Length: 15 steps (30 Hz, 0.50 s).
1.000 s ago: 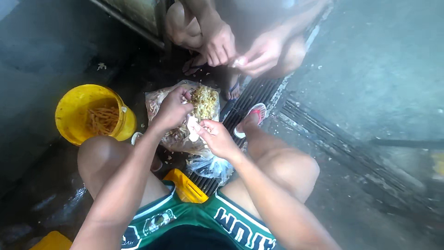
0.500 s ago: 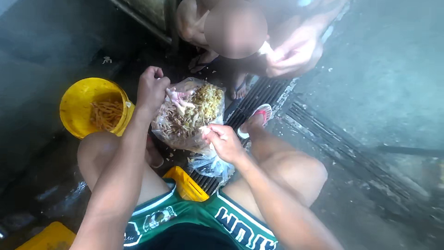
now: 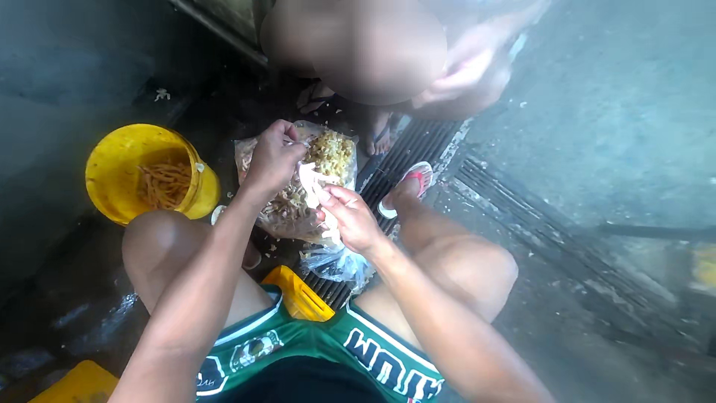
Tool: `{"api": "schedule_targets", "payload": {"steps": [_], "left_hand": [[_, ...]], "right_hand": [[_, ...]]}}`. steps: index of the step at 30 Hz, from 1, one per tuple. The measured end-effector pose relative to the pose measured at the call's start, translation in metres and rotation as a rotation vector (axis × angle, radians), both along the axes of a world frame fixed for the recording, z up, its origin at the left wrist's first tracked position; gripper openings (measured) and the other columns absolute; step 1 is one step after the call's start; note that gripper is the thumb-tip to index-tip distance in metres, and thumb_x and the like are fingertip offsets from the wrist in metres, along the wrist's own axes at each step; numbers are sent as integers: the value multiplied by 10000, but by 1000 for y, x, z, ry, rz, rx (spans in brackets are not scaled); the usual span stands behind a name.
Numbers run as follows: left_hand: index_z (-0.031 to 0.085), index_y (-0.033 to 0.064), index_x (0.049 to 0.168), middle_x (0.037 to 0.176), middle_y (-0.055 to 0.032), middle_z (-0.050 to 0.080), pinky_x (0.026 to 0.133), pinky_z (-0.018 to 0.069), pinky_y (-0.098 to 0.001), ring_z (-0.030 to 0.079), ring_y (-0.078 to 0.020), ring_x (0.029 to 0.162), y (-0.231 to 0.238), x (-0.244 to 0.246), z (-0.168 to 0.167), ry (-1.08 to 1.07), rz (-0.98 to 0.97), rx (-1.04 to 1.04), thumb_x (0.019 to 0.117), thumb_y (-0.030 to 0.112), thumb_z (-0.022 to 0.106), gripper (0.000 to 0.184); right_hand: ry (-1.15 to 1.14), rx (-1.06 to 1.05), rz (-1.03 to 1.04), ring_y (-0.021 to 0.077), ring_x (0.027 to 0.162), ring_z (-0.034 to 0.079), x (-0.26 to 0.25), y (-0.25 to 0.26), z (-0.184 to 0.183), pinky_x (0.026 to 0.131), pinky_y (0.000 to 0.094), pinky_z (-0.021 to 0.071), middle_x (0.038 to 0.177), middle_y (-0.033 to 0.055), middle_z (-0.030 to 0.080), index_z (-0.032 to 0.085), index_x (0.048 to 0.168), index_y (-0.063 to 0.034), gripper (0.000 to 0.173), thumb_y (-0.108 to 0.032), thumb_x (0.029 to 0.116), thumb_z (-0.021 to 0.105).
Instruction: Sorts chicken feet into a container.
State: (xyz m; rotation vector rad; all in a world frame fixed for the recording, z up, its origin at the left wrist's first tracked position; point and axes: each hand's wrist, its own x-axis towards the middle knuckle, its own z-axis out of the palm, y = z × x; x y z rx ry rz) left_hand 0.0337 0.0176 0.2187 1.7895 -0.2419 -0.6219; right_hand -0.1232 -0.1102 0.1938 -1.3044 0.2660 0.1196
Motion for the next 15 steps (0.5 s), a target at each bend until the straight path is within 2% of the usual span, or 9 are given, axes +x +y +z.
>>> {"api": "schedule_targets", "payload": {"steps": [2,6,9,10,12,13,15], "left_hand": [[576,61,1130,713,-66,584,467,431,-301,516,-153,522,0,4,-4,-2,37,44,909,84,626,227],[587,58,1164,773,-88,607,488,470,-338,553,-176,563,1,14,-5,-17,95,133,887,102,657,289],[617,35,1210,1002,-151,665,698,565,-468,651,-249,818,18,36,-9,-52,277,212,907,159,660,331],[604,27,1229,1015,-149,658,672,560,-446,640,-236,798,27,49,-11,-43,386,194,916,171,640,346],[566,67,1160,873,-70,586,514,459,-325,526,-153,614,42,67,-7,-23,543,84,935,171,594,249],[531,99,1112,800,-27,547,462,430,-275,485,-115,539,45,68,-2,-18,546,8,947,153,569,178],[516,111,1091,749,-3,530,434,414,-248,462,-96,496,38,56,4,10,474,-106,948,108,543,146]], "right_hand": [[-54,-72,-16,113,599,536,1,1,4,554,270,494,760,35,590,673,993,-79,289,-278,1073,479],[-121,-282,-30,137,586,544,2,8,12,520,292,478,736,40,591,673,950,-72,298,-264,1076,482],[-227,-337,-14,119,620,569,-10,7,22,553,285,503,735,27,599,659,903,-71,265,-220,1046,493],[-260,-314,7,115,653,579,-16,5,25,592,286,517,742,25,598,656,896,-66,259,-212,1046,504],[-257,-278,46,101,684,591,-23,0,22,629,270,527,753,14,604,651,876,-71,265,-210,1052,509],[-223,-278,57,99,695,602,-23,-3,19,641,265,534,765,11,620,662,880,-71,268,-203,1052,504],[-142,-293,63,106,697,615,-19,-7,17,634,267,537,788,17,652,690,911,-73,279,-189,1048,477]]}}
